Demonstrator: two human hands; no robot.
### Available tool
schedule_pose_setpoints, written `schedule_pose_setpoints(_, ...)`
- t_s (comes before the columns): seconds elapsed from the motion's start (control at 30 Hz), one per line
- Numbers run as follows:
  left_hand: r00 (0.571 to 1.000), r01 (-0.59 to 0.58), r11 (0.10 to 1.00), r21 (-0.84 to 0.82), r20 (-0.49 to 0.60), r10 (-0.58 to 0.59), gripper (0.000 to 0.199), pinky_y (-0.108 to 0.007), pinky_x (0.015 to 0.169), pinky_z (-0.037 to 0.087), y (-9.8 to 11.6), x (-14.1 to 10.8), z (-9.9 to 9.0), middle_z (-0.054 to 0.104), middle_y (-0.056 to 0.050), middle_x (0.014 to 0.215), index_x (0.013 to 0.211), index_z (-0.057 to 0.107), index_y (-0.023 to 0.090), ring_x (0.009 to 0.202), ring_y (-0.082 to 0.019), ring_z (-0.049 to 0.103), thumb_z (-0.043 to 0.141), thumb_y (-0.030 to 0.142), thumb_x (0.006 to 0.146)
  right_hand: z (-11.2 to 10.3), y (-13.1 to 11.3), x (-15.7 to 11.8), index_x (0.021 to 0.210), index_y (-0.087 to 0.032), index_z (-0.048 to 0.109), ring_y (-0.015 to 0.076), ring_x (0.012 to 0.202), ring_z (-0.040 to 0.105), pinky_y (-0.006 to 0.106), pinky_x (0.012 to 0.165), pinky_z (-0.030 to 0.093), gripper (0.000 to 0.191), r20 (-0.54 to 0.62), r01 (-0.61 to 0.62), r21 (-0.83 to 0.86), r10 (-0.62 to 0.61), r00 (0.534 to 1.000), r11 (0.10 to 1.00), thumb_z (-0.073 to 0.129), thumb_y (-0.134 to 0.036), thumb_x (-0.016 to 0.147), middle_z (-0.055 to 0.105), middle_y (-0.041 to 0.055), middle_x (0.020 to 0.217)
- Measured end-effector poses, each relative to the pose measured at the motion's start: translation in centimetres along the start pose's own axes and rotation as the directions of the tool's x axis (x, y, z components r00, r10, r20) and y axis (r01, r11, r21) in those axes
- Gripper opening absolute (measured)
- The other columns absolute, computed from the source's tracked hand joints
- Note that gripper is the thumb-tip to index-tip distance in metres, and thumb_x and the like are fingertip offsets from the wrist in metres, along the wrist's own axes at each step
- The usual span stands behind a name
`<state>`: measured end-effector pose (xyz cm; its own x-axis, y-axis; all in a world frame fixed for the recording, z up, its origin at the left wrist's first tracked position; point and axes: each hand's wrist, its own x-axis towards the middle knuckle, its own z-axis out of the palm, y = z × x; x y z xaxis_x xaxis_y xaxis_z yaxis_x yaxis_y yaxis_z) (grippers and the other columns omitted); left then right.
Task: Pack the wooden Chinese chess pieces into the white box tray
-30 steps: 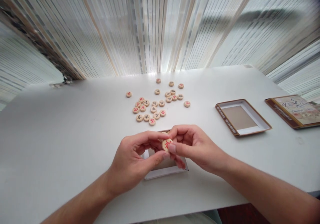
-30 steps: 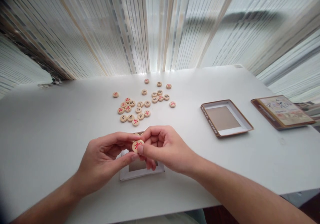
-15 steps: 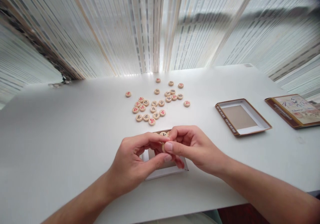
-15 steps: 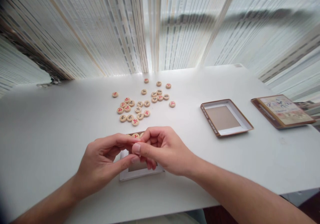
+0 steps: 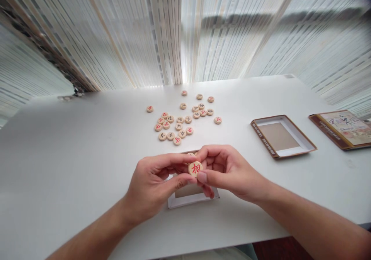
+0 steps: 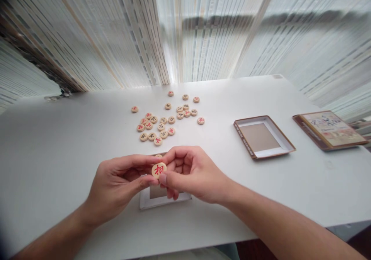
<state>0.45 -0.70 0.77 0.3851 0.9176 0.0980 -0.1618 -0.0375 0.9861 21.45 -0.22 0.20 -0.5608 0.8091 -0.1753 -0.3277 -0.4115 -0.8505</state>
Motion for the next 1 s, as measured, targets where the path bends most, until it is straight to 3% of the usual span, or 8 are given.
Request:
schedule_pose_setpoints(0.1,0.999,-0.035,0.996,0.079,-0.003,0.035,0.039,-0.019,0.084,0.067,-0.29,-0.12,-0.07,0.089,-0.001,0.098,0.118,0.087,0.026,0.087,-0.015,0.084,0.085,0.002,0.087,0.08,-0.02,0.06,0.082,-0.014,0.070,0.0088,0.050,0.061,0.018,0.050,0.052,0.036,-0.043,-0.024,0.004,0.024,0.999,1.000,0.103,-0.019,0.068,0.069,-0.0027,0.062)
schedule_pose_setpoints(0.23,0.992,-0.111,0.985,0.131,0.075,0.102,0.046,-0.021,0.090,0.066,-0.75,-0.26,-0.04,0.087,-0.002,0.107,0.126,0.083,0.028,0.093,-0.015,0.082,0.079,-0.001,0.090,0.02,0.21,0.22,0.078,-0.015,0.070,0.0072,0.052,0.057,0.015,0.047,0.048,0.039,-0.099,-0.027,0.016,0.028,0.995,1.000,0.105,-0.014,0.060,0.070,-0.0020,0.066)
schedule_pose_setpoints(0.43,0.981,-0.171,0.975,0.142,0.112,0.156,0.048,-0.021,0.090,0.064,-0.88,-0.20,-0.13,0.085,-0.001,0.101,0.130,0.079,0.026,0.090,-0.013,0.080,0.079,-0.001,0.090,0.13,0.08,0.11,0.078,-0.014,0.072,0.0065,0.051,0.055,0.015,0.046,0.045,0.031,-0.097,0.032,-0.033,-0.035,0.995,0.999,0.101,-0.020,0.070,0.071,-0.0006,0.065)
schedule_pose_setpoints(0.67,0.990,-0.143,0.978,0.152,0.013,0.142,0.037,-0.019,0.086,0.066,-0.79,-0.15,-0.25,0.086,-0.001,0.103,0.121,0.083,0.025,0.089,-0.013,0.081,0.083,0.004,0.090,-0.02,0.13,-0.02,0.087,-0.015,0.080,0.0067,0.054,0.061,0.016,0.050,0.052,0.018,-0.067,0.112,-0.074,-0.117,0.991,0.991,0.096,-0.020,0.079,0.074,0.0005,0.072)
schedule_pose_setpoints(0.87,0.959,-0.249,0.924,0.289,-0.063,0.278,0.036,-0.017,0.080,0.065,-0.81,-0.19,-0.26,0.088,0.001,0.097,0.112,0.087,0.026,0.084,-0.013,0.081,0.090,0.004,0.083,-0.09,0.10,-0.01,0.094,-0.019,0.086,0.0073,0.055,0.064,0.018,0.054,0.057,0.012,-0.055,0.139,-0.106,-0.145,0.988,0.985,0.093,-0.023,0.085,0.078,0.0021,0.076)
schedule_pose_setpoints(1.0,0.949,-0.263,0.908,0.327,-0.081,0.304,0.037,-0.016,0.079,0.065,-0.67,-0.16,-0.26,0.089,0.002,0.095,0.109,0.088,0.026,0.082,-0.012,0.082,0.092,0.003,0.081,-0.04,0.06,-0.11,0.096,-0.021,0.088,0.0081,0.055,0.064,0.019,0.054,0.057,0.010,-0.064,0.156,-0.133,-0.166,0.984,0.979,0.091,-0.026,0.088,0.076,0.0013,0.073)
